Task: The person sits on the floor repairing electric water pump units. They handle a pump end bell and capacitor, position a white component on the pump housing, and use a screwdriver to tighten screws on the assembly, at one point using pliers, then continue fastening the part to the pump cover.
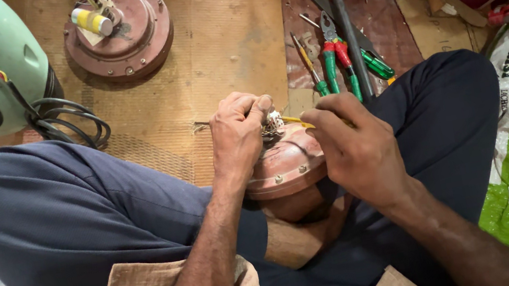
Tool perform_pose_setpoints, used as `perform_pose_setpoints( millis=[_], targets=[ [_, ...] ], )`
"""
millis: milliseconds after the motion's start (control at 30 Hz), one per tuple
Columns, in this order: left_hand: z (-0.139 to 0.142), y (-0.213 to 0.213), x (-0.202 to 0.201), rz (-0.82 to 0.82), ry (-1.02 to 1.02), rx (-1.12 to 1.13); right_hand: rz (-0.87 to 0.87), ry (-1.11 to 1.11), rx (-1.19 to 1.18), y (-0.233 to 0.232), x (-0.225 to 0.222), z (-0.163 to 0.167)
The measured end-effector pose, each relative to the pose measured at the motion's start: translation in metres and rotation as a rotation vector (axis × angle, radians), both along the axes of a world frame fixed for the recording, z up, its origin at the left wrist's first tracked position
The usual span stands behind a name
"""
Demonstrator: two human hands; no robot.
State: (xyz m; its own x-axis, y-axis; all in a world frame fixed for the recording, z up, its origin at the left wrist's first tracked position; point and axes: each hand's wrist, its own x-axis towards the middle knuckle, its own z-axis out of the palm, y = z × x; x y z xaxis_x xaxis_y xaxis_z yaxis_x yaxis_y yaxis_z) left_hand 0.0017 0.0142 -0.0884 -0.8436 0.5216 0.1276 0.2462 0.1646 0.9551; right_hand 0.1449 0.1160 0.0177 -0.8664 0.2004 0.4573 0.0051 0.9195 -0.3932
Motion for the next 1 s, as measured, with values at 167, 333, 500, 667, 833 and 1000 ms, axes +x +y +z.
perform_pose_setpoints(
  millis=[167, 333, 500, 667, 833, 1000],
  targets=[
    [-0.001, 0.002, 0.002, 0.011, 0.034, 0.005, 0.009, -0.035, -0.020, 0.004, -0.002, 0.004],
    [-0.003, 0.005, 0.004, 0.022, 0.066, 0.011, 0.053, -0.089, -0.014, 0.009, -0.004, 0.008],
    [-0.002, 0.007, 0.005, 0.020, 0.054, 0.055, 0.002, -0.065, -0.041, 0.007, -0.007, 0.009],
    [-0.001, 0.005, 0.004, 0.027, 0.052, 0.037, -0.104, -0.043, -0.078, -0.001, -0.011, 0.007],
    [-0.002, 0.005, 0.006, 0.043, 0.070, 0.035, -0.204, -0.059, -0.128, -0.001, -0.014, 0.005],
    [-0.006, 0.006, 0.007, 0.048, 0.077, 0.044, -0.233, -0.092, -0.070, -0.002, -0.021, 0.007]
  ],
)
